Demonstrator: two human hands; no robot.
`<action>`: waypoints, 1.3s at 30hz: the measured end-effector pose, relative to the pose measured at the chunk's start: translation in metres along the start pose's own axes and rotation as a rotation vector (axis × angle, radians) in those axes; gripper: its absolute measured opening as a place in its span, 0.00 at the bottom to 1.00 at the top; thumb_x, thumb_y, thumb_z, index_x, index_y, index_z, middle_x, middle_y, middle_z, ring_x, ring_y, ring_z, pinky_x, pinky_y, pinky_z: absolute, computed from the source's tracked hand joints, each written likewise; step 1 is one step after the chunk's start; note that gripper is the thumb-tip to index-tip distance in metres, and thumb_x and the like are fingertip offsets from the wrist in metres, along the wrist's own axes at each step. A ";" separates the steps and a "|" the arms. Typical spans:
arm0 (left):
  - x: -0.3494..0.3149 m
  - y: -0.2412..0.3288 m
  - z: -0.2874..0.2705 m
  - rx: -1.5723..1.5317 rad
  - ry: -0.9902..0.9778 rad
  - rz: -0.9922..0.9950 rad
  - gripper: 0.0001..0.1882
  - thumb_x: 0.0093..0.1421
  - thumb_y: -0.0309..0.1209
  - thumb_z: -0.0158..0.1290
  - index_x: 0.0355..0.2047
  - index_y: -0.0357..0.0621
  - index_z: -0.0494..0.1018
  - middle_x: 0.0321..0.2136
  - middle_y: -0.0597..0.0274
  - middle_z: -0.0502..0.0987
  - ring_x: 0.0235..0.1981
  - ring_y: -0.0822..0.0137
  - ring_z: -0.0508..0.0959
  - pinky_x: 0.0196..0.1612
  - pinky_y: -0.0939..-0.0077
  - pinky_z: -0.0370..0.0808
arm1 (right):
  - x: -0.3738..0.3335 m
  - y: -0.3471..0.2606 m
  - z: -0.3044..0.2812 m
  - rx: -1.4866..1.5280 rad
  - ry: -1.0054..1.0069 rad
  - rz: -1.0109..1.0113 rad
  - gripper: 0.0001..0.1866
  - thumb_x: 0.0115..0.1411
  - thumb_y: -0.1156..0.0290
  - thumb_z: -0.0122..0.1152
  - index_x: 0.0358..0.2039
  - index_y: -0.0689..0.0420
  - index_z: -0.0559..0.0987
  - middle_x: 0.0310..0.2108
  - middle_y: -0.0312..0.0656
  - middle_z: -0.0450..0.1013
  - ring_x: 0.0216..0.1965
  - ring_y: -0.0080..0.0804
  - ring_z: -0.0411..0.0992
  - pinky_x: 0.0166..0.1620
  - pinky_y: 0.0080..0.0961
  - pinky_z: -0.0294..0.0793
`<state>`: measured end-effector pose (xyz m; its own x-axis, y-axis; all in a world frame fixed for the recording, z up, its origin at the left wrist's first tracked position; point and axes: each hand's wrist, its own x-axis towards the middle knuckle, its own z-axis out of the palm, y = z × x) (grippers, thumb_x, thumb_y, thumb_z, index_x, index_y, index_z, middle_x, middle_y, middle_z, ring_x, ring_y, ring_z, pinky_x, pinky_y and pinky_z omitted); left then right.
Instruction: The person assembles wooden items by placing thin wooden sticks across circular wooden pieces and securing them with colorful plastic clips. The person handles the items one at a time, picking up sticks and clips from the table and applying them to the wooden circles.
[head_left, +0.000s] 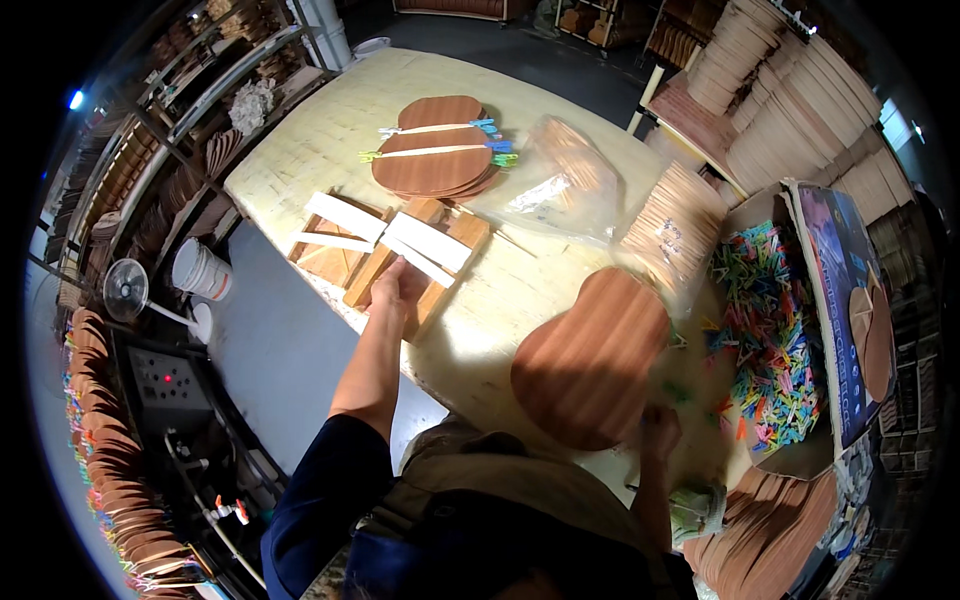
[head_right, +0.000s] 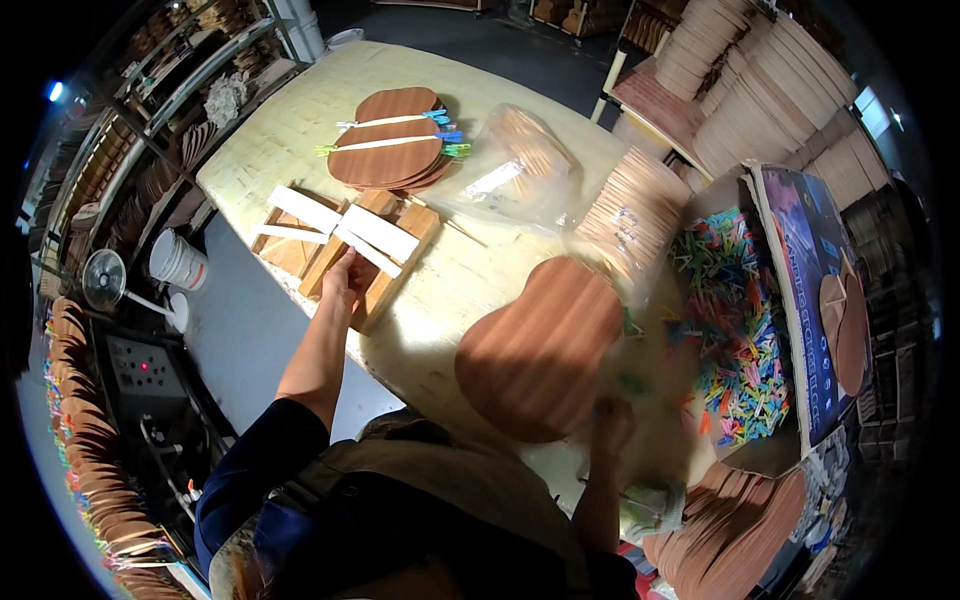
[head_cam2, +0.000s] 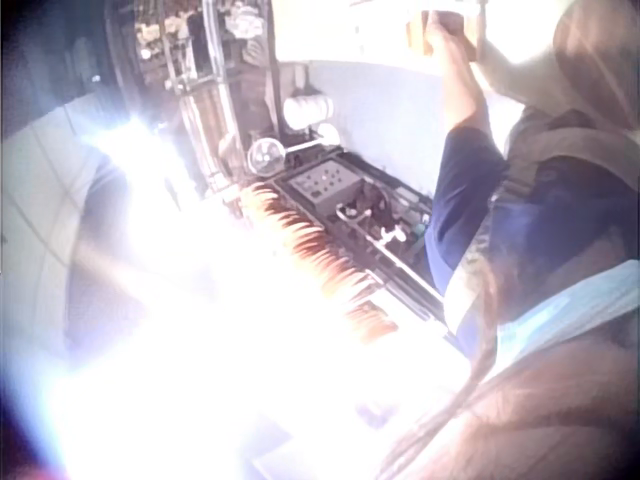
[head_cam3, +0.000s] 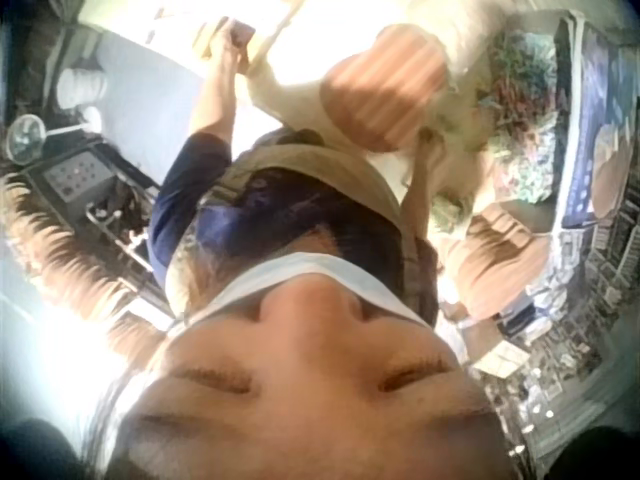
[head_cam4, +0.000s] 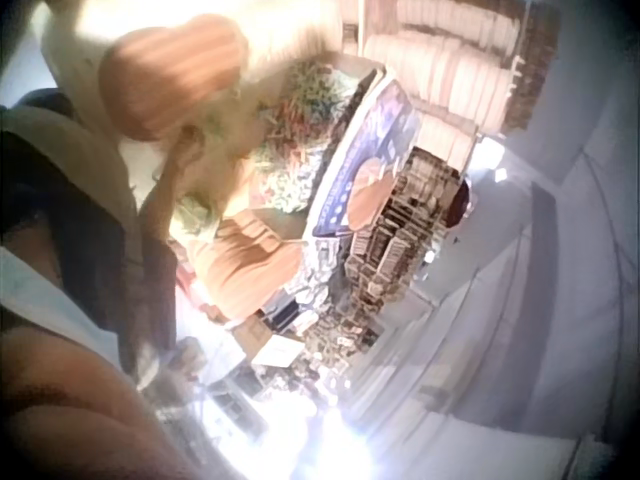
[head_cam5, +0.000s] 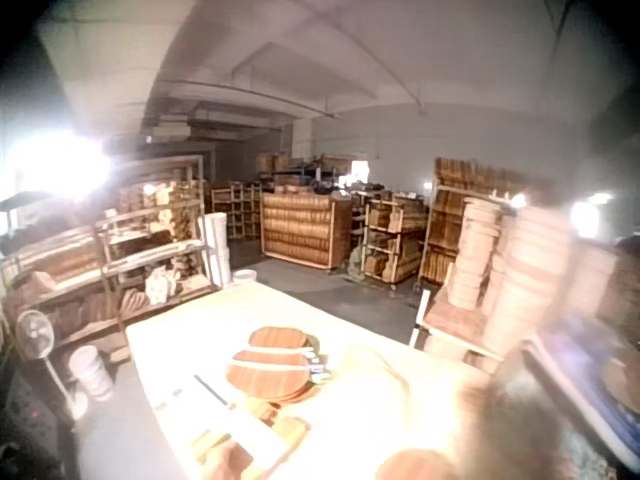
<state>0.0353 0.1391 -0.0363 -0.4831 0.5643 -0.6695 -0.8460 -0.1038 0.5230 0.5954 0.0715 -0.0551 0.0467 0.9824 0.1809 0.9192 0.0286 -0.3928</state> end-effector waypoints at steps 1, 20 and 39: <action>0.005 -0.001 -0.003 -0.031 -0.058 -0.004 0.03 0.58 0.26 0.52 0.28 0.41 0.71 0.20 0.69 0.70 0.20 0.73 0.70 0.23 0.82 0.69 | -0.002 -0.002 0.002 0.016 0.030 0.051 0.06 0.49 0.70 0.56 0.26 0.56 0.79 0.27 0.46 0.73 0.31 0.44 0.72 0.37 0.37 0.71; -0.161 -0.183 0.104 1.339 -1.196 1.364 0.04 0.48 0.19 0.53 0.25 0.40 0.72 0.29 0.55 0.69 0.34 0.54 0.69 0.37 0.64 0.67 | 0.025 -0.008 0.002 1.258 0.129 0.753 0.11 0.60 0.70 0.53 0.39 0.63 0.72 0.36 0.45 0.72 0.35 0.37 0.73 0.38 0.32 0.74; -0.142 -0.252 0.107 1.232 -1.384 1.171 0.05 0.47 0.21 0.54 0.24 0.41 0.68 0.34 0.56 0.71 0.39 0.53 0.71 0.45 0.64 0.68 | 0.036 -0.018 0.012 1.008 0.034 0.686 0.05 0.56 0.75 0.57 0.34 0.58 0.75 0.29 0.42 0.73 0.32 0.34 0.73 0.39 0.27 0.72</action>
<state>0.3415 0.1728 -0.0169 0.3698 0.7764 0.5103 0.4224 -0.6297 0.6520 0.5760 0.1086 -0.0524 0.4277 0.8449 -0.3213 -0.0149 -0.3488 -0.9371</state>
